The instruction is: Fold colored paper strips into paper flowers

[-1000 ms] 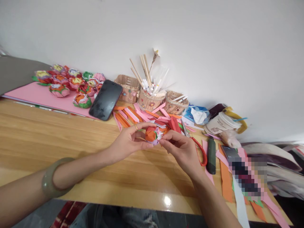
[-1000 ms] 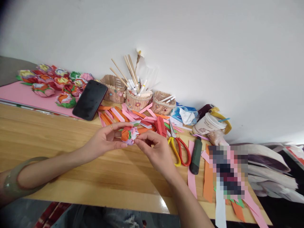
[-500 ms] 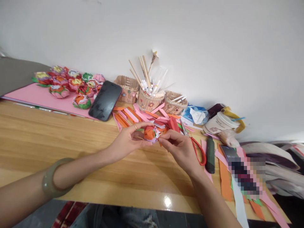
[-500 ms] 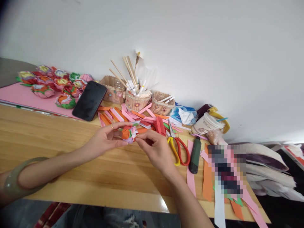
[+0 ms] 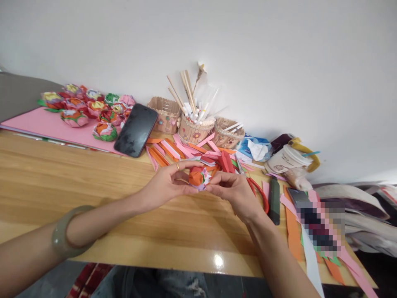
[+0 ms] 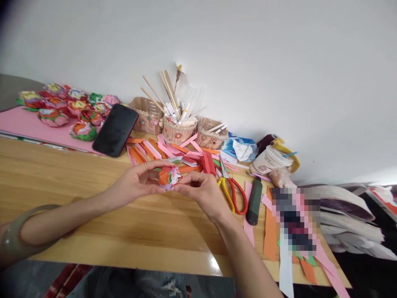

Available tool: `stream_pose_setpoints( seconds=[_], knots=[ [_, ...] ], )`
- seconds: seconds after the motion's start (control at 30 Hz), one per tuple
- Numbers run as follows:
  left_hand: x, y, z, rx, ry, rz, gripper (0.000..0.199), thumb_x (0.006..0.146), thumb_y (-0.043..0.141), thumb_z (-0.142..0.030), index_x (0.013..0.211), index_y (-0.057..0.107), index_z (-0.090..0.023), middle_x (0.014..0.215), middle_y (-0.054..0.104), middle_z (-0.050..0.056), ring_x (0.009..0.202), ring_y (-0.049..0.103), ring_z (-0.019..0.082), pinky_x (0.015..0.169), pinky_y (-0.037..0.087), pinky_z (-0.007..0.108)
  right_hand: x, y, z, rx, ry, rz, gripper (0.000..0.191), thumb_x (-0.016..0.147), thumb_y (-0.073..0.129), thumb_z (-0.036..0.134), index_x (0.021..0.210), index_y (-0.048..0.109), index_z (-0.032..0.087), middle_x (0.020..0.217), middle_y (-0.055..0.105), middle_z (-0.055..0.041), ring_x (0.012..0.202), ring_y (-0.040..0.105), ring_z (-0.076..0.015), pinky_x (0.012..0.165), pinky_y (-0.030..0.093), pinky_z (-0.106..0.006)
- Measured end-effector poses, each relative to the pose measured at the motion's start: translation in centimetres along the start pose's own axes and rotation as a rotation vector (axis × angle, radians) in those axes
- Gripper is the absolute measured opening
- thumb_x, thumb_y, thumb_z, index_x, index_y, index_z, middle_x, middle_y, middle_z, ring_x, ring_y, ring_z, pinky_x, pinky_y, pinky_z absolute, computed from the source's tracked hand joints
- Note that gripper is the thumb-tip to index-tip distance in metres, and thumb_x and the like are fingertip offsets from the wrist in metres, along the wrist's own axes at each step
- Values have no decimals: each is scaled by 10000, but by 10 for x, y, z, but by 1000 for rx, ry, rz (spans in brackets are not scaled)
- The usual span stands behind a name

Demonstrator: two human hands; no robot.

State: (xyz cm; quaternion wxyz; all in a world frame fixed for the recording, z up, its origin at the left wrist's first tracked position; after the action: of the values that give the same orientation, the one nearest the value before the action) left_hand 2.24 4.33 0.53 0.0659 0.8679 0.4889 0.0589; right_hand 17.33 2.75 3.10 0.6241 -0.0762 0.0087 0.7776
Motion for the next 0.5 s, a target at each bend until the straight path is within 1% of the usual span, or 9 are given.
stream_pose_setpoints(
  seconds=[0.13, 0.23, 0.3, 0.37, 0.43, 0.5],
  knots=[
    [2, 1, -1, -46, 2, 53, 516, 621, 742, -200, 1112, 584, -223, 1155, 599, 65, 816, 591, 142, 734, 486, 295, 1, -1, -4, 1, 44, 66, 225, 583, 782, 351, 594, 665, 159, 554, 567, 33, 493, 443, -68, 486, 354, -215],
    [3, 0, 1, -88, -23, 63, 520, 627, 738, -191, 1119, 573, -227, 1170, 593, 63, 871, 594, 152, 752, 475, 293, 0, -1, 1, -73, -14, 92, 210, 654, 736, 361, 629, 683, 160, 568, 549, 36, 494, 410, -61, 478, 329, -210],
    [4, -1, 3, -95, -37, 48, 522, 636, 734, -191, 1128, 560, -225, 1170, 594, 63, 882, 591, 149, 747, 467, 281, -1, -2, 5, -135, -85, 63, 180, 704, 700, 343, 665, 699, 167, 607, 564, 26, 534, 441, -71, 510, 353, -215],
    [5, -2, 3, -95, -47, 33, 526, 634, 736, -192, 1128, 556, -218, 1176, 591, 65, 875, 591, 148, 741, 464, 279, -1, -2, 8, -167, -129, 22, 157, 712, 696, 329, 694, 708, 173, 653, 597, 10, 595, 495, -91, 555, 386, -225],
    [5, -2, 3, -87, -54, 25, 526, 622, 741, -193, 1116, 562, -210, 1184, 586, 71, 856, 592, 147, 730, 465, 281, -2, -3, 7, -160, -131, -15, 156, 685, 720, 330, 692, 707, 175, 665, 617, 2, 623, 526, -106, 575, 407, -234],
    [5, -2, 3, -74, -59, 20, 523, 610, 747, -192, 1102, 569, -204, 1185, 584, 74, 835, 591, 143, 725, 466, 284, -2, -2, 5, -129, -113, -30, 175, 647, 750, 338, 662, 697, 173, 643, 619, 5, 606, 532, -107, 569, 416, -236]
  ],
)
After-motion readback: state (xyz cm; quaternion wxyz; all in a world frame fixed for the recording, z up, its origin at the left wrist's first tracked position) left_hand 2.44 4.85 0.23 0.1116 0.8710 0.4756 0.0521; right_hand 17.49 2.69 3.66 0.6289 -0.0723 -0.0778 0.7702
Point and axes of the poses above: each hand's wrist, its own x-axis towards the middle knuckle, its own y-axis out of the palm, z = x × y, the point moved 5 cm from there along x, towards the middle knuckle
